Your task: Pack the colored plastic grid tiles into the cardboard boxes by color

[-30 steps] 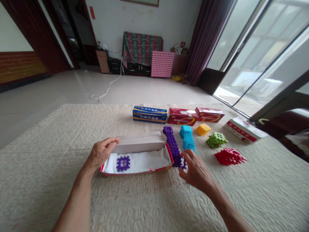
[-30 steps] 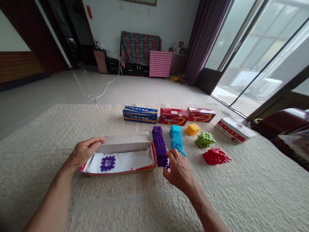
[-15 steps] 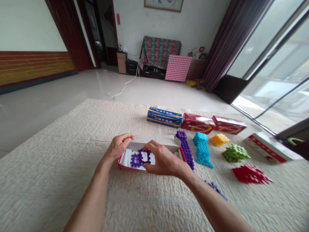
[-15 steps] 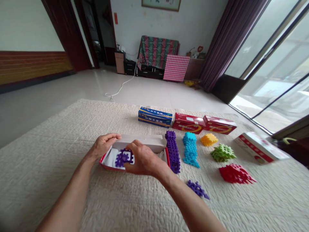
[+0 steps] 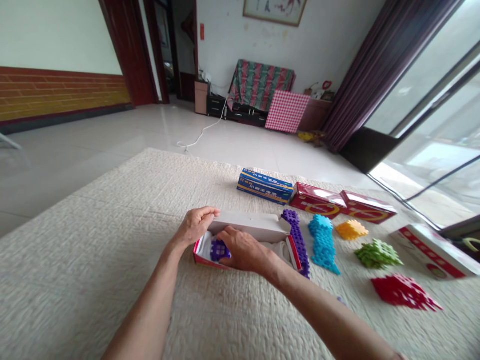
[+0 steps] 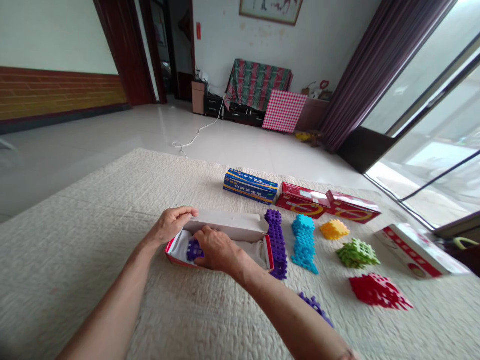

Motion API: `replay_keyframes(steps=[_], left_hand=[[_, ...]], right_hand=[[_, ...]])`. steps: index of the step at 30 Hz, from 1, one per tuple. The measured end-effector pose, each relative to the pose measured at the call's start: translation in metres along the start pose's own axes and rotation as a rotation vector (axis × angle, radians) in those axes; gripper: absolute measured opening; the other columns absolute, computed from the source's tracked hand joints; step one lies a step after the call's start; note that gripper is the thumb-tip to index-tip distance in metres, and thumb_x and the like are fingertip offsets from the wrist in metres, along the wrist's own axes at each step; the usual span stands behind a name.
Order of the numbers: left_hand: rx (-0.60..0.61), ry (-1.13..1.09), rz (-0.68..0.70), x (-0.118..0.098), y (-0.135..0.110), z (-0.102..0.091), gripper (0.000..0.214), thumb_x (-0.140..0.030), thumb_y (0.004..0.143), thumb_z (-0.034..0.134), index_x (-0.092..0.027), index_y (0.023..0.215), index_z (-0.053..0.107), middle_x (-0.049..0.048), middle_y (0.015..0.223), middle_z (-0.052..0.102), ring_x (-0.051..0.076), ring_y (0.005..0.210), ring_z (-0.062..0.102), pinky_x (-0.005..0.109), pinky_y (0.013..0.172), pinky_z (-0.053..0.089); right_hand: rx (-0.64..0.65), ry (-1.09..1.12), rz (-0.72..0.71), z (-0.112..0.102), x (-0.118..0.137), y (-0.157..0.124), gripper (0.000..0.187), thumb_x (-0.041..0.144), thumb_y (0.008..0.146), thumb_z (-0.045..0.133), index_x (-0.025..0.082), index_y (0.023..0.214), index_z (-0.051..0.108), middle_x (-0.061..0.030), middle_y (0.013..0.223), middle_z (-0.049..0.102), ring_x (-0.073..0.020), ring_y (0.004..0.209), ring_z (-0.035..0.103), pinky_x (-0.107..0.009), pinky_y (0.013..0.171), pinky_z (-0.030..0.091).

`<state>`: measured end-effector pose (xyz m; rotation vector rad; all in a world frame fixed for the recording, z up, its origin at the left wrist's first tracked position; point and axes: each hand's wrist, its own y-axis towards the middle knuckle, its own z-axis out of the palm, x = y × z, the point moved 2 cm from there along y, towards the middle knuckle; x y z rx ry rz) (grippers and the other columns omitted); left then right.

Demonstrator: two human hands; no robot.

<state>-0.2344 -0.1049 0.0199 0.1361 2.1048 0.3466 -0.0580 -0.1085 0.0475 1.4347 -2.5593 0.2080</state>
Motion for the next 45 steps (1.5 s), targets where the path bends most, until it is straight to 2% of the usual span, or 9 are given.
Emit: replay_keyframes(steps=[6, 11, 14, 19, 23, 27, 31, 35, 45], left_hand=[[-0.002, 0.005, 0.000, 0.001, 0.000, 0.001, 0.031, -0.026, 0.085, 0.045, -0.017, 0.099, 0.071, 0.0042, 0.097, 0.076, 0.018, 0.095, 0.069, 0.027, 0.086, 0.052], [-0.005, 0.017, 0.005, 0.002, 0.000, 0.002, 0.031, -0.027, 0.084, 0.045, -0.017, 0.098, 0.071, 0.0047, 0.097, 0.075, 0.019, 0.095, 0.069, 0.027, 0.086, 0.052], [0.003, 0.024, -0.002, 0.003, 0.000, 0.002, 0.032, -0.030, 0.084, 0.045, -0.016, 0.098, 0.071, 0.0057, 0.098, 0.075, 0.019, 0.096, 0.068, 0.028, 0.087, 0.051], [0.017, 0.051, -0.035, 0.008, 0.001, 0.001, 0.034, -0.036, 0.084, 0.047, -0.017, 0.098, 0.072, 0.0056, 0.101, 0.075, 0.021, 0.097, 0.068, 0.029, 0.087, 0.051], [0.012, 0.052, -0.052, 0.015, 0.002, 0.000, 0.034, -0.041, 0.082, 0.050, -0.019, 0.096, 0.073, 0.0043, 0.102, 0.075, 0.022, 0.101, 0.067, 0.028, 0.088, 0.051], [0.016, 0.057, -0.062, 0.019, 0.002, -0.001, 0.036, -0.043, 0.081, 0.051, -0.019, 0.097, 0.073, 0.0038, 0.102, 0.075, 0.021, 0.103, 0.066, 0.027, 0.092, 0.049], [0.028, 0.071, -0.078, 0.019, 0.002, -0.002, 0.037, -0.045, 0.081, 0.051, -0.020, 0.098, 0.072, 0.0037, 0.103, 0.074, 0.022, 0.103, 0.066, 0.026, 0.090, 0.050], [0.024, 0.071, -0.093, 0.021, 0.002, -0.002, 0.038, -0.046, 0.080, 0.052, -0.020, 0.100, 0.072, 0.0036, 0.103, 0.074, 0.022, 0.104, 0.065, 0.026, 0.089, 0.050], [0.019, 0.025, -0.115, 0.018, 0.003, -0.003, 0.035, -0.044, 0.078, 0.054, -0.019, 0.094, 0.072, 0.0045, 0.103, 0.074, 0.023, 0.103, 0.066, 0.029, 0.092, 0.050]], right_hand=[[0.027, -0.048, -0.009, -0.002, 0.003, 0.003, 0.024, 0.032, 0.075, 0.070, 0.016, 0.092, 0.065, -0.0077, 0.098, 0.063, -0.0160, 0.076, 0.059, -0.026, 0.062, 0.043], [0.080, -0.087, -0.019, 0.001, 0.003, 0.005, 0.022, 0.033, 0.078, 0.070, 0.015, 0.090, 0.066, -0.0076, 0.097, 0.063, -0.0144, 0.073, 0.059, -0.025, 0.060, 0.042], [0.047, -0.093, -0.011, -0.006, 0.006, 0.002, 0.024, 0.036, 0.080, 0.068, 0.015, 0.091, 0.066, -0.0083, 0.095, 0.064, -0.0147, 0.072, 0.059, -0.025, 0.059, 0.042], [-0.172, 0.007, 0.086, -0.046, 0.004, -0.039, 0.017, 0.026, 0.091, 0.051, 0.015, 0.089, 0.063, -0.0066, 0.089, 0.066, -0.0133, 0.071, 0.059, -0.025, 0.062, 0.043], [-0.455, 0.136, 0.166, -0.069, -0.032, -0.105, 0.019, 0.025, 0.095, 0.045, 0.017, 0.088, 0.061, -0.0039, 0.087, 0.063, -0.0125, 0.077, 0.059, -0.025, 0.070, 0.045], [-0.644, 0.073, 0.422, -0.047, -0.082, -0.168, 0.013, 0.022, 0.091, 0.051, 0.018, 0.087, 0.062, -0.0034, 0.084, 0.063, -0.0141, 0.076, 0.059, -0.027, 0.071, 0.045], [-0.564, 0.064, 0.531, 0.001, -0.101, -0.196, 0.014, 0.021, 0.090, 0.051, 0.020, 0.097, 0.063, -0.0056, 0.097, 0.064, -0.0170, 0.086, 0.062, -0.031, 0.078, 0.048], [-0.507, 0.014, 0.602, 0.028, -0.099, -0.198, 0.022, 0.020, 0.088, 0.054, 0.022, 0.108, 0.062, -0.0070, 0.108, 0.060, -0.0193, 0.096, 0.061, -0.032, 0.083, 0.049], [-0.530, -0.071, 0.596, 0.034, -0.107, -0.190, 0.017, 0.019, 0.089, 0.052, 0.020, 0.099, 0.065, -0.0077, 0.102, 0.061, -0.0191, 0.090, 0.061, -0.032, 0.081, 0.050]])
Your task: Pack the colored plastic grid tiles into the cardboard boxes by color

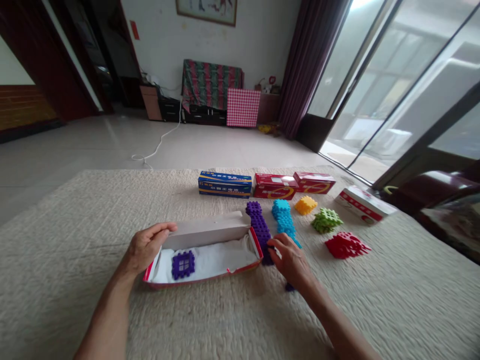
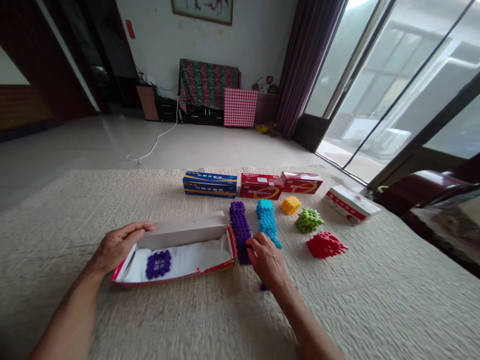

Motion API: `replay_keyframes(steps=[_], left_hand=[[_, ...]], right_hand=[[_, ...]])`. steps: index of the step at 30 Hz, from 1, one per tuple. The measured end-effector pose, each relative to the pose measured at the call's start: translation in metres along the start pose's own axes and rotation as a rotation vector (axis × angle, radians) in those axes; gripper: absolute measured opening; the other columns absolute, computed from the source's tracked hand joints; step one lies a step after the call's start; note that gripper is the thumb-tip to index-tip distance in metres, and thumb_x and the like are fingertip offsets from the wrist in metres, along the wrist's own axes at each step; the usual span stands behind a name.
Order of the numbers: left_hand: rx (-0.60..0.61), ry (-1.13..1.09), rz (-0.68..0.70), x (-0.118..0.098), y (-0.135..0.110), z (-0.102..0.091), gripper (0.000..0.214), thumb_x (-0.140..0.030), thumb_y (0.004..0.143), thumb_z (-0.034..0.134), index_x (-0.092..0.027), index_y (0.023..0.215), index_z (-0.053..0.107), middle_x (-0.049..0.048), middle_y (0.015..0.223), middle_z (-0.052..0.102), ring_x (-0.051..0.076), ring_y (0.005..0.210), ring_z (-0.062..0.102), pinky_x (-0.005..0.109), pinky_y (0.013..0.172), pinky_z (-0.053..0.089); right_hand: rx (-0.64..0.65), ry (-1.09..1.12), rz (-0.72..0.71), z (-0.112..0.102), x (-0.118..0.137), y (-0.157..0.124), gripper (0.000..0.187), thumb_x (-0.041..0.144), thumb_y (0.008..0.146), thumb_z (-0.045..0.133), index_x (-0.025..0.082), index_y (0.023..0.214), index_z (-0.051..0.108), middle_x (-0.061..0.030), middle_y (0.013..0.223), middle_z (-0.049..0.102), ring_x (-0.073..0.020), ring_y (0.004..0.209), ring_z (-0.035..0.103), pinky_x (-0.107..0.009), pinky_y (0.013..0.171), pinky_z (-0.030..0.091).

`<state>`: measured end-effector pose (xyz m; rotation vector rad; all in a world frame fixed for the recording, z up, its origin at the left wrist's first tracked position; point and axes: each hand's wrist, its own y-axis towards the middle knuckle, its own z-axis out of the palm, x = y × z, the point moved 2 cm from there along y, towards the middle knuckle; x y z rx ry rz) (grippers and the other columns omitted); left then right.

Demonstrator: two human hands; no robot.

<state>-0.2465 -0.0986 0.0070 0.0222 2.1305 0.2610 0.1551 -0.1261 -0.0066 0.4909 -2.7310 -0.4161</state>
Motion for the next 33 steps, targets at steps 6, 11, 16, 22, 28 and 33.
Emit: replay_keyframes(steps=[6, 11, 16, 22, 28, 33], left_hand=[[-0.019, 0.073, 0.072, -0.014, -0.003, -0.001, 0.034, -0.040, 0.081, 0.052, -0.018, 0.097, 0.072, 0.0062, 0.100, 0.075, 0.022, 0.095, 0.069, 0.031, 0.084, 0.054], [-0.011, 0.133, 0.270, -0.028, -0.007, -0.002, 0.029, -0.028, 0.080, 0.052, -0.019, 0.096, 0.074, 0.0064, 0.103, 0.075, 0.022, 0.098, 0.069, 0.035, 0.093, 0.053], [0.070, 0.066, 0.331, -0.033, -0.009, 0.003, 0.032, -0.019, 0.080, 0.047, -0.020, 0.094, 0.076, 0.0056, 0.106, 0.074, 0.020, 0.107, 0.067, 0.036, 0.099, 0.050], [0.073, 0.044, 0.267, -0.032, -0.010, 0.003, 0.034, -0.019, 0.080, 0.046, -0.021, 0.096, 0.075, 0.0042, 0.108, 0.073, 0.019, 0.107, 0.067, 0.037, 0.101, 0.049], [0.076, 0.070, 0.257, -0.036, -0.011, 0.003, 0.034, -0.017, 0.082, 0.045, -0.019, 0.097, 0.075, 0.0051, 0.108, 0.074, 0.018, 0.105, 0.067, 0.034, 0.098, 0.050], [0.067, 0.066, 0.280, -0.040, -0.011, 0.002, 0.034, -0.013, 0.081, 0.045, -0.019, 0.097, 0.075, 0.0046, 0.105, 0.075, 0.018, 0.101, 0.069, 0.032, 0.094, 0.052]], right_hand=[[-0.132, -0.015, -0.050, -0.013, -0.009, 0.001, 0.017, 0.026, 0.091, 0.050, 0.019, 0.097, 0.065, -0.0075, 0.099, 0.062, -0.0193, 0.087, 0.062, -0.033, 0.079, 0.050], [-0.317, -0.032, -0.025, -0.047, -0.001, 0.008, 0.017, 0.032, 0.089, 0.054, 0.021, 0.093, 0.066, -0.0051, 0.094, 0.064, -0.0181, 0.081, 0.063, -0.030, 0.071, 0.050], [-0.294, 0.121, -0.085, -0.062, 0.052, 0.029, 0.013, 0.029, 0.088, 0.055, 0.023, 0.092, 0.066, -0.0046, 0.091, 0.066, -0.0173, 0.079, 0.063, -0.029, 0.070, 0.049], [-0.007, 0.265, -0.279, -0.037, 0.139, 0.066, 0.013, 0.021, 0.089, 0.055, 0.022, 0.093, 0.066, -0.0044, 0.091, 0.064, -0.0167, 0.083, 0.061, -0.028, 0.074, 0.047], [0.211, 0.026, -0.407, -0.002, 0.187, 0.086, 0.017, 0.018, 0.091, 0.051, 0.019, 0.083, 0.067, -0.0045, 0.084, 0.064, -0.0154, 0.076, 0.062, -0.024, 0.066, 0.042], [0.278, -0.083, -0.506, 0.020, 0.200, 0.089, 0.018, 0.015, 0.090, 0.050, 0.016, 0.081, 0.066, -0.0066, 0.083, 0.065, -0.0164, 0.074, 0.063, -0.025, 0.065, 0.044]])
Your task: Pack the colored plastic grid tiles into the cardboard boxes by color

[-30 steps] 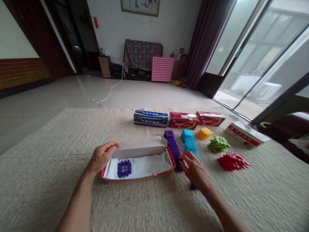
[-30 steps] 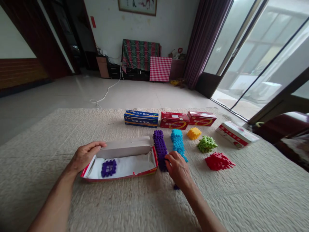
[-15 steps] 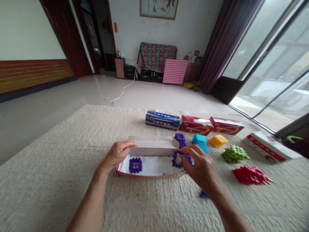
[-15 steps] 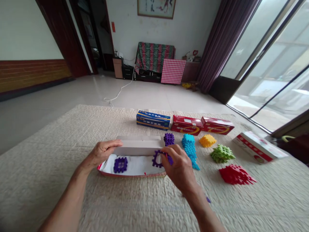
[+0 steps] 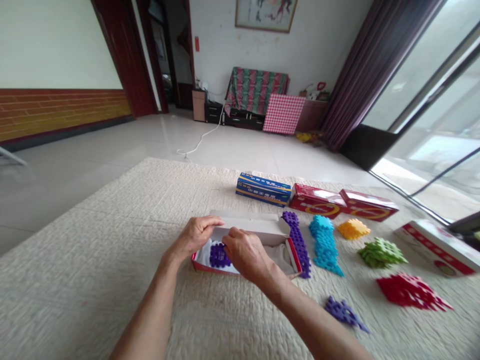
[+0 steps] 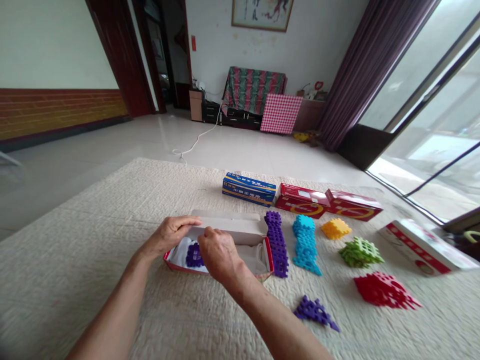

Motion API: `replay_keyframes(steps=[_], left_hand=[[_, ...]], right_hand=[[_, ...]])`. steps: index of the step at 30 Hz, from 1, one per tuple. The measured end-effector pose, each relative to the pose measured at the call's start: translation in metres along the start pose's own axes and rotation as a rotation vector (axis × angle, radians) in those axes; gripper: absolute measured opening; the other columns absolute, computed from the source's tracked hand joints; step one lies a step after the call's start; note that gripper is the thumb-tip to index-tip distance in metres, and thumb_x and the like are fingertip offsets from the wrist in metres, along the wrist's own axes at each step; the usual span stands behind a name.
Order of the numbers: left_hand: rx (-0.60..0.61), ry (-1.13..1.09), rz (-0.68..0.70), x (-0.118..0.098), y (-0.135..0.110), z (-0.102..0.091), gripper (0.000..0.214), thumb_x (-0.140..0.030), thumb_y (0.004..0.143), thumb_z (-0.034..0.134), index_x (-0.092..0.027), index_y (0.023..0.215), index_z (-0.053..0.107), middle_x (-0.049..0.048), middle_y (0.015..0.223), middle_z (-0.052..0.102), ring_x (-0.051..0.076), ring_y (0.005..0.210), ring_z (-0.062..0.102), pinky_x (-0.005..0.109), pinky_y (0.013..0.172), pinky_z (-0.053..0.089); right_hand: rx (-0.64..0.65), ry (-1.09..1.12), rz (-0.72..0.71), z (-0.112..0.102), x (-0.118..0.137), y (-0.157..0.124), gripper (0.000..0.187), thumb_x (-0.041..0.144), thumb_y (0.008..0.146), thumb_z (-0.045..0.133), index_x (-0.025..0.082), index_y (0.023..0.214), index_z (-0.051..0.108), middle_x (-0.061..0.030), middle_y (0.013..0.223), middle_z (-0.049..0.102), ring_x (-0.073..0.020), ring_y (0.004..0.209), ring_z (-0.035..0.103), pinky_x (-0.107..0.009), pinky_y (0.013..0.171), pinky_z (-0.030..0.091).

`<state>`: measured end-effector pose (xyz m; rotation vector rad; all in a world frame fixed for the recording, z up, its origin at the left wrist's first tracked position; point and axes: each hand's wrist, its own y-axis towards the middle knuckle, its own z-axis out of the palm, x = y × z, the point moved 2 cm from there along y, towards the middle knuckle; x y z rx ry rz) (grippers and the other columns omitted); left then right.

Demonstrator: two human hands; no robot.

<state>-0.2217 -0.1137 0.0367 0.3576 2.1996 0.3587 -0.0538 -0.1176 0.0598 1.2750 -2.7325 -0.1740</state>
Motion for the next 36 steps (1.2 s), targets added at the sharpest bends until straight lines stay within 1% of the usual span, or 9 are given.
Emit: replay_keyframes(steps=[8, 12, 15, 20, 23, 25, 28, 31, 36], left_hand=[[0.001, -0.006, -0.003, -0.003, 0.000, -0.001, 0.033, -0.013, 0.082, 0.045, -0.019, 0.096, 0.075, 0.0042, 0.101, 0.076, 0.017, 0.097, 0.070, 0.029, 0.089, 0.054], [0.004, -0.008, -0.001, -0.002, 0.000, 0.000, 0.032, -0.013, 0.083, 0.046, -0.020, 0.097, 0.074, 0.0038, 0.102, 0.075, 0.017, 0.097, 0.069, 0.029, 0.090, 0.053], [0.009, 0.002, -0.007, -0.001, 0.000, 0.000, 0.031, -0.014, 0.084, 0.046, -0.021, 0.098, 0.073, 0.0032, 0.102, 0.075, 0.017, 0.098, 0.069, 0.029, 0.089, 0.053], [0.023, 0.022, 0.000, 0.000, 0.000, 0.001, 0.030, -0.017, 0.084, 0.046, -0.019, 0.097, 0.073, 0.0042, 0.102, 0.075, 0.017, 0.098, 0.069, 0.029, 0.089, 0.053], [0.014, 0.022, -0.014, 0.002, 0.001, 0.001, 0.030, -0.021, 0.084, 0.047, -0.019, 0.096, 0.074, 0.0043, 0.100, 0.076, 0.018, 0.095, 0.070, 0.030, 0.089, 0.054], [0.011, 0.027, -0.029, 0.005, 0.001, 0.002, 0.030, -0.024, 0.083, 0.047, -0.020, 0.095, 0.074, 0.0038, 0.100, 0.076, 0.019, 0.095, 0.070, 0.031, 0.089, 0.054], [0.014, 0.033, -0.060, 0.009, 0.001, 0.003, 0.030, -0.028, 0.081, 0.048, -0.021, 0.095, 0.074, 0.0032, 0.100, 0.076, 0.020, 0.094, 0.070, 0.031, 0.089, 0.054], [0.016, 0.042, -0.082, 0.011, 0.001, 0.003, 0.031, -0.031, 0.081, 0.049, -0.022, 0.096, 0.074, 0.0025, 0.101, 0.076, 0.020, 0.095, 0.070, 0.030, 0.088, 0.054], [0.021, 0.066, -0.074, 0.011, 0.000, 0.003, 0.031, -0.032, 0.082, 0.048, -0.022, 0.096, 0.074, 0.0017, 0.100, 0.076, 0.019, 0.093, 0.070, 0.027, 0.084, 0.054]], right_hand=[[0.023, -0.007, 0.009, 0.018, 0.001, 0.009, 0.017, 0.012, 0.088, 0.052, 0.014, 0.080, 0.066, -0.0077, 0.081, 0.066, -0.0161, 0.070, 0.063, -0.024, 0.062, 0.045], [0.018, 0.034, 0.037, 0.008, 0.003, 0.008, 0.017, 0.013, 0.088, 0.052, 0.015, 0.080, 0.067, -0.0070, 0.082, 0.066, -0.0147, 0.071, 0.063, -0.022, 0.061, 0.043], [-0.054, 0.121, 0.046, -0.009, -0.003, -0.003, 0.018, 0.019, 0.090, 0.051, 0.017, 0.082, 0.067, -0.0048, 0.083, 0.065, -0.0138, 0.071, 0.062, -0.022, 0.060, 0.042], [-0.346, 0.269, 0.161, -0.040, -0.051, -0.043, 0.018, 0.023, 0.091, 0.050, 0.019, 0.090, 0.067, -0.0040, 0.087, 0.064, -0.0132, 0.077, 0.061, -0.024, 0.068, 0.044], [-0.424, 0.229, 0.287, -0.049, -0.092, -0.076, 0.018, 0.023, 0.090, 0.050, 0.019, 0.087, 0.067, -0.0036, 0.083, 0.064, -0.0134, 0.074, 0.060, -0.025, 0.068, 0.043], [-0.372, 0.172, 0.368, -0.047, -0.116, -0.097, 0.017, 0.022, 0.087, 0.051, 0.019, 0.083, 0.068, -0.0031, 0.079, 0.063, -0.0139, 0.072, 0.059, -0.025, 0.066, 0.043], [-0.180, 0.121, 0.461, -0.036, -0.138, -0.124, 0.016, 0.018, 0.082, 0.053, 0.019, 0.079, 0.069, -0.0029, 0.077, 0.064, -0.0137, 0.068, 0.059, -0.025, 0.064, 0.041], [-0.022, 0.105, 0.516, -0.020, -0.142, -0.141, 0.017, 0.015, 0.079, 0.055, 0.020, 0.087, 0.069, -0.0038, 0.085, 0.065, -0.0142, 0.072, 0.060, -0.025, 0.066, 0.042], [0.046, 0.039, 0.588, 0.000, -0.135, -0.149, 0.020, 0.014, 0.079, 0.058, 0.019, 0.097, 0.066, -0.0073, 0.100, 0.064, -0.0179, 0.084, 0.062, -0.027, 0.070, 0.042]])
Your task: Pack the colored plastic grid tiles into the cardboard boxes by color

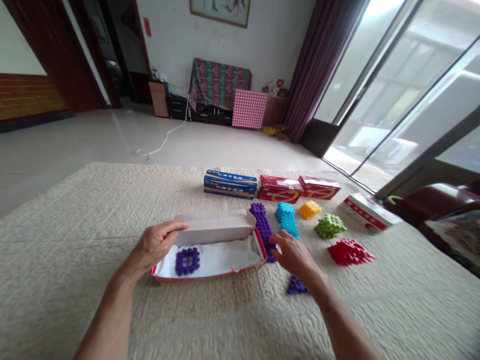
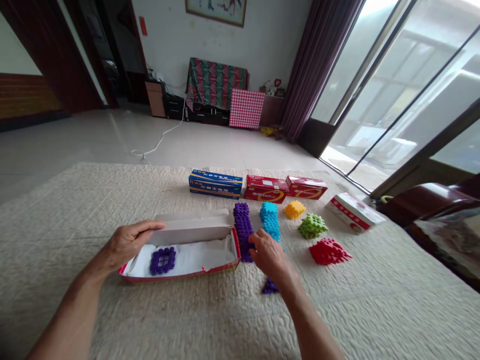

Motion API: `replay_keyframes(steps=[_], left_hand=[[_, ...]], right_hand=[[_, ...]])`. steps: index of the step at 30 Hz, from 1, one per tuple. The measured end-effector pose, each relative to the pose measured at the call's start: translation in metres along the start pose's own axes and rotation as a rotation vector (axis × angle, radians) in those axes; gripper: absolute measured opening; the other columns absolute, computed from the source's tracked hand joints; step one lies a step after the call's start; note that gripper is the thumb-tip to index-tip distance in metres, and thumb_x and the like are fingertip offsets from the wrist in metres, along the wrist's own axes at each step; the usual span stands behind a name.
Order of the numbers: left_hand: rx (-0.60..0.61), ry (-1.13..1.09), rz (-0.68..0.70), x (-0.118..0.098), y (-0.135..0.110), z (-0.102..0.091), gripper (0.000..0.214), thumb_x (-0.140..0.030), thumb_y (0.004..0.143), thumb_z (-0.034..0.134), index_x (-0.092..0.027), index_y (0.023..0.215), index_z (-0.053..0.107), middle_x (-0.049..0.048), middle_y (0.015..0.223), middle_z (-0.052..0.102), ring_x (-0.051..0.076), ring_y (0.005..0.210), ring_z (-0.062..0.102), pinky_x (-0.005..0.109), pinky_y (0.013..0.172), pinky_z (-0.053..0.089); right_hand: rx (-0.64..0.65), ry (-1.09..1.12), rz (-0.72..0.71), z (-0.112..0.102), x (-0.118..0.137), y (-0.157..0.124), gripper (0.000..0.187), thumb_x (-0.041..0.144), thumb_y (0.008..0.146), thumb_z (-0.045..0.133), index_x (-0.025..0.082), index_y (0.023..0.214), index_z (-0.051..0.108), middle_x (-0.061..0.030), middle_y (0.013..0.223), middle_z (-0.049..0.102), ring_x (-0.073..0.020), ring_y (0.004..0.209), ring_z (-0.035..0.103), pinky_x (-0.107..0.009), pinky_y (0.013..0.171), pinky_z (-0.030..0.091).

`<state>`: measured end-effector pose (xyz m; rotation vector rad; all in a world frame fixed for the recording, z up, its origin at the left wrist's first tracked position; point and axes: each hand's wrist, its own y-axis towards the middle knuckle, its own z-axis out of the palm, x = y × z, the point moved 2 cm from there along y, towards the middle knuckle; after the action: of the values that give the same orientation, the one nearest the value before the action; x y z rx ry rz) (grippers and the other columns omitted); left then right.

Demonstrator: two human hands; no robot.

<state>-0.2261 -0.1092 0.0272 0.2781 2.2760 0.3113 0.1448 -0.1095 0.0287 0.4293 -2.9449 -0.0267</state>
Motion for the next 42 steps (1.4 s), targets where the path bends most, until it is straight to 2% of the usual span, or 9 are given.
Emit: replay_keyframes(steps=[13, 22, 26, 29, 32, 34, 36, 38, 42], left_hand=[[0.002, 0.021, 0.013, 0.004, 0.000, 0.000, 0.030, -0.032, 0.082, 0.051, -0.021, 0.098, 0.074, 0.0019, 0.099, 0.076, 0.018, 0.092, 0.070, 0.025, 0.084, 0.053], [0.002, 0.044, 0.033, -0.001, 0.000, -0.002, 0.029, -0.028, 0.083, 0.049, -0.021, 0.098, 0.073, 0.0015, 0.097, 0.076, 0.017, 0.089, 0.070, 0.025, 0.084, 0.054], [-0.009, 0.024, 0.059, -0.004, 0.000, -0.001, 0.028, -0.025, 0.084, 0.048, -0.019, 0.097, 0.073, 0.0034, 0.098, 0.076, 0.017, 0.092, 0.070, 0.027, 0.084, 0.054], [-0.014, 0.014, 0.068, -0.006, 0.000, -0.001, 0.028, -0.022, 0.084, 0.048, -0.018, 0.096, 0.073, 0.0040, 0.097, 0.076, 0.017, 0.091, 0.070, 0.028, 0.085, 0.054], [-0.019, 0.011, 0.090, -0.008, 0.000, -0.001, 0.029, -0.019, 0.083, 0.047, -0.018, 0.096, 0.073, 0.0039, 0.098, 0.076, 0.016, 0.092, 0.070, 0.028, 0.086, 0.054], [-0.019, 0.010, 0.097, -0.009, 0.000, -0.002, 0.029, -0.018, 0.083, 0.047, -0.018, 0.096, 0.073, 0.0037, 0.098, 0.075, 0.016, 0.093, 0.069, 0.028, 0.086, 0.054], [-0.017, 0.009, 0.097, -0.010, 0.000, -0.002, 0.029, -0.017, 0.083, 0.047, -0.018, 0.096, 0.072, 0.0034, 0.098, 0.075, 0.016, 0.092, 0.069, 0.027, 0.086, 0.054], [-0.011, 0.007, 0.098, -0.010, 0.000, -0.002, 0.029, -0.016, 0.083, 0.047, -0.018, 0.097, 0.072, 0.0033, 0.098, 0.075, 0.015, 0.093, 0.069, 0.027, 0.086, 0.053], [-0.006, 0.008, 0.106, -0.010, 0.000, -0.001, 0.029, -0.015, 0.083, 0.047, -0.018, 0.098, 0.072, 0.0033, 0.099, 0.075, 0.015, 0.093, 0.069, 0.027, 0.086, 0.053]], right_hand=[[-0.002, 0.032, 0.016, 0.007, -0.004, -0.001, 0.018, 0.009, 0.076, 0.056, 0.018, 0.091, 0.061, -0.0066, 0.095, 0.061, -0.0162, 0.080, 0.058, -0.025, 0.069, 0.039], [0.018, 0.271, -0.054, 0.012, -0.011, 0.004, 0.019, 0.004, 0.069, 0.054, 0.017, 0.081, 0.062, -0.0035, 0.084, 0.063, -0.0125, 0.069, 0.056, -0.024, 0.066, 0.041], [0.038, 0.390, -0.062, -0.004, -0.024, 0.001, 0.011, 0.012, 0.072, 0.055, 0.018, 0.078, 0.062, 0.0012, 0.067, 0.062, -0.0120, 0.060, 0.054, -0.024, 0.058, 0.040], [-0.061, 0.574, -0.042, -0.030, -0.027, 0.003, 0.010, 0.025, 0.078, 0.059, 0.018, 0.085, 0.063, -0.0007, 0.071, 0.065, -0.0130, 0.063, 0.057, -0.026, 0.059, 0.045], [-0.125, 0.737, -0.107, -0.052, 0.000, 0.013, 0.017, 0.032, 0.080, 0.060, 0.018, 0.091, 0.063, -0.0023, 0.078, 0.066, -0.0124, 0.066, 0.059, -0.025, 0.061, 0.047], [-0.070, 0.768, -0.194, -0.056, 0.036, 0.022, 0.014, 0.028, 0.081, 0.059, 0.017, 0.089, 0.064, -0.0008, 0.074, 0.064, -0.0106, 0.063, 0.056, -0.023, 0.057, 0.044], [0.016, 0.737, -0.291, -0.051, 0.076, 0.030, 0.012, 0.019, 0.080, 0.056, 0.017, 0.085, 0.066, 0.0010, 0.070, 0.063, -0.0089, 0.059, 0.052, -0.020, 0.051, 0.039], [0.098, 0.665, -0.385, -0.039, 0.109, 0.036, 0.017, 0.012, 0.076, 0.055, 0.017, 0.084, 0.069, 0.0015, 0.070, 0.065, -0.0084, 0.059, 0.053, -0.020, 0.054, 0.039], [0.156, 0.569, -0.460, -0.014, 0.139, 0.045, 0.024, 0.005, 0.074, 0.051, 0.016, 0.082, 0.071, -0.0009, 0.075, 0.070, -0.0110, 0.067, 0.060, -0.021, 0.063, 0.043]])
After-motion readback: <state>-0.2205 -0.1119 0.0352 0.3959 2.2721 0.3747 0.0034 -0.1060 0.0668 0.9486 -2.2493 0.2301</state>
